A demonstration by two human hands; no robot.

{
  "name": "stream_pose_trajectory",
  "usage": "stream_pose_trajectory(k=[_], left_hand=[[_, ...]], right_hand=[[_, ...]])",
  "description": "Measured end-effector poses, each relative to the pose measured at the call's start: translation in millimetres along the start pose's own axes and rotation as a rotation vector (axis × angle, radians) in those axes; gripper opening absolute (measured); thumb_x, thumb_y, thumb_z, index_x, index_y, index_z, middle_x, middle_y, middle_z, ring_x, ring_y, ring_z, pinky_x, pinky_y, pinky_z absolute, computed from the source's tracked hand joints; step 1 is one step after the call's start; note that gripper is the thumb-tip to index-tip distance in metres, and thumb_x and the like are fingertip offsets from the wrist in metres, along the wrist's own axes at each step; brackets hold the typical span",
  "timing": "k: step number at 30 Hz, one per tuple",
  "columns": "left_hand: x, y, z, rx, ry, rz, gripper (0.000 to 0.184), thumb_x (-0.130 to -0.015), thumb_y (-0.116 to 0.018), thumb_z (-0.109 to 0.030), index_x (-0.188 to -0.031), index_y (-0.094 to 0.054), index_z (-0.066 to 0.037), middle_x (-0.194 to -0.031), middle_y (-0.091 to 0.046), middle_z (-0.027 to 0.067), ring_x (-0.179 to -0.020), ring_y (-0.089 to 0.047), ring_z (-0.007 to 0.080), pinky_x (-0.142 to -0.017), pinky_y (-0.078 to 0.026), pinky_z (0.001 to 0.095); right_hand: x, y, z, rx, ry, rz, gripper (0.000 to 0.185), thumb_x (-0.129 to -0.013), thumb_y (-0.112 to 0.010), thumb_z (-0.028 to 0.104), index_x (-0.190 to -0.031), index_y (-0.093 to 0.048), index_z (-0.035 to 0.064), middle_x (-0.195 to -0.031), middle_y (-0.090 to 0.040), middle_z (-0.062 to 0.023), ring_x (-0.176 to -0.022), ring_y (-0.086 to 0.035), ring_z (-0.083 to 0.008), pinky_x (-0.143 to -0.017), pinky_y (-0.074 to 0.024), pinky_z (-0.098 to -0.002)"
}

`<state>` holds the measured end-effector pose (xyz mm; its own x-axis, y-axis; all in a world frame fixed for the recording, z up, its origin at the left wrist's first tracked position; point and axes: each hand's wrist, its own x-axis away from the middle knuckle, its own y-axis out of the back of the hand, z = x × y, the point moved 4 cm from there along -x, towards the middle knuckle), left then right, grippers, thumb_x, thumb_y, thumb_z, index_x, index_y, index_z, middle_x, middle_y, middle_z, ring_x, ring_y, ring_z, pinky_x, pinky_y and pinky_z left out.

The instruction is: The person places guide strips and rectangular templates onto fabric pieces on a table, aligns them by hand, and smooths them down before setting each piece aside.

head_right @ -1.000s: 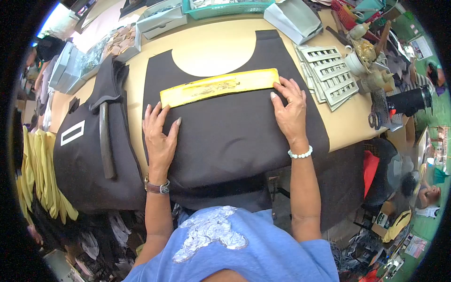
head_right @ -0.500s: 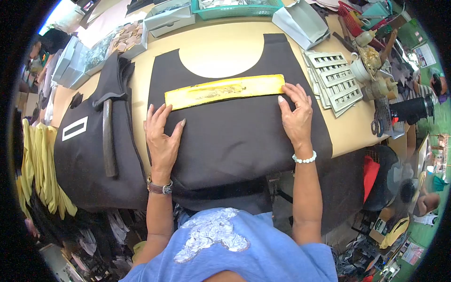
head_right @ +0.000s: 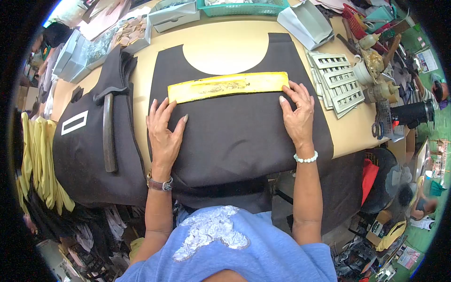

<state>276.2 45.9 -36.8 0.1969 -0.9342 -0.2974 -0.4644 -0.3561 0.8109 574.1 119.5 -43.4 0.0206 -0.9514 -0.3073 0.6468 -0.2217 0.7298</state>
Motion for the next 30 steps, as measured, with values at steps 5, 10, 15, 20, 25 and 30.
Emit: stream_pose_trajectory(k=[5,10,15,20,25,30], left_hand=[[0.4,-1.6,1.9,0.032,-0.020,-0.009,0.042,-0.078,-0.068,-0.017,-0.118,-0.058,-0.007,-0.126,-0.052,0.0128,-0.129,-0.034,0.0355,-0.103,-0.022,0.0600],[0.7,-1.2,1.6,0.005,-0.013,-0.008,0.042,-0.078,-0.068,-0.017,-0.118,-0.058,-0.007,-0.125,-0.053,0.0137,-0.129,-0.035,0.0354,-0.105,-0.023,0.0537],[-0.1,-1.1,0.2,-0.004,-0.016,-0.011,0.041,-0.079,-0.069,-0.018,-0.117,-0.059,-0.007,-0.125,-0.053,0.0140,-0.129,-0.035,0.0354,-0.105,-0.024,0.0508],[-0.2,-0.9,1.1,-0.013,-0.010,-0.003,0.040,-0.079,-0.068,-0.019,-0.116,-0.060,-0.005,-0.126,-0.053,0.0140,-0.129,-0.035,0.0355,-0.105,-0.024,0.0514],[0.4,-2.2,2.1,-0.026,-0.023,-0.004,0.040,-0.080,-0.067,-0.020,-0.116,-0.059,-0.005,-0.126,-0.052,0.0144,-0.128,-0.035,0.0368,-0.105,-0.023,0.0533],[0.5,-1.6,1.4,-0.037,-0.031,-0.010,0.040,-0.080,-0.067,-0.019,-0.116,-0.059,-0.005,-0.126,-0.052,0.0144,-0.127,-0.036,0.0372,-0.105,-0.024,0.0532]], right_hand=[[-0.3,-0.3,0.8,0.022,0.010,0.001,0.027,-0.082,-0.062,0.013,-0.107,-0.066,0.0063,-0.122,-0.057,-0.0087,-0.124,-0.043,-0.0295,-0.108,-0.0228,-0.0444],[-0.1,-0.7,1.5,0.020,0.006,-0.002,0.026,-0.081,-0.062,0.014,-0.106,-0.066,0.0058,-0.123,-0.057,-0.0091,-0.124,-0.043,-0.0298,-0.107,-0.0233,-0.0451],[-0.7,-0.5,0.3,0.024,0.018,-0.003,0.026,-0.081,-0.062,0.013,-0.106,-0.066,0.0053,-0.122,-0.057,-0.0095,-0.124,-0.043,-0.0299,-0.107,-0.0239,-0.0439],[-0.3,-0.1,1.8,0.012,0.025,-0.006,0.027,-0.081,-0.062,0.014,-0.106,-0.066,0.0046,-0.122,-0.058,-0.0093,-0.124,-0.043,-0.0301,-0.106,-0.0251,-0.0427],[-0.2,-1.4,3.1,0.021,0.026,-0.009,0.027,-0.082,-0.062,0.014,-0.107,-0.066,0.0045,-0.121,-0.058,-0.0095,-0.124,-0.043,-0.0305,-0.106,-0.0257,-0.0423],[-0.1,-1.4,0.9,0.013,0.033,-0.014,0.027,-0.082,-0.062,0.014,-0.107,-0.066,0.0043,-0.121,-0.058,-0.0099,-0.123,-0.043,-0.0308,-0.106,-0.0256,-0.0417]])
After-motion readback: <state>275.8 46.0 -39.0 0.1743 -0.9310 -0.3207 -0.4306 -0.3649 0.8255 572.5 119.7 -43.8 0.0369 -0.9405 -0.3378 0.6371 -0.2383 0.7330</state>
